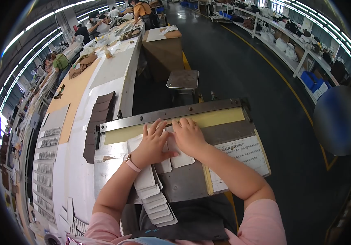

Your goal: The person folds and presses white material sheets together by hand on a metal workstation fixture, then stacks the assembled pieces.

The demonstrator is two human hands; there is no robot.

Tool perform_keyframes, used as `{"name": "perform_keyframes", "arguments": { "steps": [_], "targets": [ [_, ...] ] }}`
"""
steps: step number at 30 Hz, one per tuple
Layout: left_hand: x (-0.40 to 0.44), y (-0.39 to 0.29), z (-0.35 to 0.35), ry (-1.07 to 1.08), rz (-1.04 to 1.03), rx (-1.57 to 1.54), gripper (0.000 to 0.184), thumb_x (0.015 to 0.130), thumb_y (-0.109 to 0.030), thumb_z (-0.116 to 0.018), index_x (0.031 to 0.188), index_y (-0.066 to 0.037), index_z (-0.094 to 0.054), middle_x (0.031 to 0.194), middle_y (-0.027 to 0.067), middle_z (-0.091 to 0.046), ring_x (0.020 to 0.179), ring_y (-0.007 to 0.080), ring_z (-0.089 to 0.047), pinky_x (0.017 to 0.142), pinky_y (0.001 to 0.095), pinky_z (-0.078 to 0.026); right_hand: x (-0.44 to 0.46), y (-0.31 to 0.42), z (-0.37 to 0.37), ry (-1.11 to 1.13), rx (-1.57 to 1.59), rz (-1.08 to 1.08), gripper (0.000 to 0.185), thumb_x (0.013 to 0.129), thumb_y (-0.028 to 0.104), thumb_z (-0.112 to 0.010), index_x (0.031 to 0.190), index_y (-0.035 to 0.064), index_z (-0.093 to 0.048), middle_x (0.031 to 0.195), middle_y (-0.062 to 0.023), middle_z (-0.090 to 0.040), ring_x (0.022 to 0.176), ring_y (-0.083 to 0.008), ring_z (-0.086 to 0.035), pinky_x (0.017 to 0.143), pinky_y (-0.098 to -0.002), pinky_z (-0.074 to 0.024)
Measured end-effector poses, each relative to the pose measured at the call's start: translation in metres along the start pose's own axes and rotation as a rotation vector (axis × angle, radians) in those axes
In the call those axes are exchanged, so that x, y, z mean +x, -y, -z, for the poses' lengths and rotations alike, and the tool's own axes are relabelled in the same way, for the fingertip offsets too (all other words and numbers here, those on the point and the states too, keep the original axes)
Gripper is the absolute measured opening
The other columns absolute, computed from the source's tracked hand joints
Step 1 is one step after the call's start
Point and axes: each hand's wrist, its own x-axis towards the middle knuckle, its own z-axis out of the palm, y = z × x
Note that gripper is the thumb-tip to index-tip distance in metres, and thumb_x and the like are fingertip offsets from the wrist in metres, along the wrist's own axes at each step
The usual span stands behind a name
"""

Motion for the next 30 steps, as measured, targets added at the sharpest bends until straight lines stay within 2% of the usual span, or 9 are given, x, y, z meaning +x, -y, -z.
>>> {"name": "perform_keyframes", "arguments": {
  "steps": [7,11,14,15,18,20,22,24,30],
  "targets": [
    [0.008,-0.001,0.009,0.237,0.092,-0.055,0.06,0.076,-0.051,-0.075,0.12,-0.013,-0.058,0.142,0.0195,-0.046,0.143,0.0419,-0.027,0.108,0.0708,-0.019,0.0,-0.001,0.02,0.164,-0.284,-0.245,0.053,0.089,0.038,-0.063,0.127,0.0015,-0.057,0.129,-0.0144,-0.054,0.132,-0.0394,-0.04,0.109,-0.0541,-0.0307],
    [0.0,0.007,0.005,0.037,0.109,-0.021,0.051,0.082,-0.041,-0.072,0.123,-0.015,-0.058,0.142,0.0171,-0.049,0.142,0.0388,-0.031,0.108,0.0689,-0.021,-0.005,0.0,0.01,0.023,-0.225,-0.019,0.054,0.089,0.038,-0.064,0.127,0.0013,-0.057,0.128,-0.0143,-0.055,0.13,-0.0373,-0.042,0.108,-0.054,-0.0322],
    [-0.006,0.028,0.035,0.039,0.262,-0.149,0.045,0.086,-0.033,-0.069,0.126,-0.015,-0.059,0.139,0.0099,-0.054,0.139,0.0343,-0.038,0.108,0.0677,-0.023,-0.016,0.017,0.015,0.216,-0.077,0.188,0.05,0.089,0.036,-0.064,0.125,0.0016,-0.058,0.126,-0.0142,-0.056,0.128,-0.036,-0.046,0.106,-0.0535,-0.0346],
    [-0.009,0.031,0.051,0.192,0.29,-0.156,0.04,0.087,-0.029,-0.067,0.125,-0.016,-0.061,0.136,0.0019,-0.058,0.135,0.0307,-0.044,0.107,0.0686,-0.023,-0.01,0.02,0.034,0.349,-0.108,0.109,0.046,0.089,0.036,-0.063,0.12,0.0022,-0.061,0.121,-0.0136,-0.059,0.122,-0.0349,-0.05,0.104,-0.0533,-0.0367],
    [-0.009,0.016,0.062,0.586,0.248,-0.072,0.035,0.087,-0.028,-0.066,0.12,-0.017,-0.064,0.137,-0.0013,-0.057,0.134,0.0307,-0.045,0.107,0.0701,-0.022,0.01,0.005,0.069,0.621,-0.265,-0.269,0.042,0.089,0.034,-0.063,0.117,0.0025,-0.062,0.114,-0.0127,-0.062,0.116,-0.0325,-0.054,0.103,-0.0523,-0.0371],
    [-0.008,0.007,0.045,0.454,0.157,-0.015,0.027,0.086,-0.032,-0.064,0.11,-0.02,-0.067,0.131,-0.0016,-0.059,0.133,0.0316,-0.046,0.106,0.073,-0.02,0.002,-0.013,0.055,0.427,-0.338,-0.229,0.04,0.09,0.032,-0.063,0.116,0.002,-0.063,0.111,-0.0125,-0.063,0.113,-0.0312,-0.055,0.103,-0.0509,-0.0368],
    [-0.007,0.004,0.021,0.303,0.133,0.082,0.035,0.084,-0.036,-0.067,0.112,-0.016,-0.064,0.123,0.0048,-0.06,0.133,0.032,-0.045,0.105,0.0738,-0.021,0.005,-0.002,0.044,0.281,-0.199,-0.119,0.037,0.09,0.028,-0.062,0.116,0.0014,-0.063,0.113,-0.0135,-0.063,0.114,-0.031,-0.055,0.104,-0.0494,-0.0362],
    [0.0,-0.007,0.026,0.354,0.139,0.039,0.049,0.084,-0.042,-0.066,0.122,-0.012,-0.06,0.134,0.0074,-0.055,0.133,0.0295,-0.045,0.106,0.073,-0.02,-0.009,0.003,0.019,0.111,-0.018,0.175,0.038,0.09,0.021,-0.059,0.122,0.0003,-0.059,0.125,-0.0165,-0.059,0.122,-0.0325,-0.052,0.106,-0.0472,-0.0355],
    [-0.007,-0.004,0.013,0.312,0.125,-0.08,0.078,0.084,-0.053,-0.066,0.139,-0.004,-0.042,0.147,0.0182,-0.043,0.14,0.0321,-0.037,0.107,0.0725,-0.016,-0.013,0.006,0.004,0.248,-0.071,0.185,0.047,0.087,0.018,-0.059,0.129,-0.0011,-0.053,0.135,-0.0187,-0.052,0.128,-0.0328,-0.047,0.109,-0.0474,-0.0332]
  ]
}}
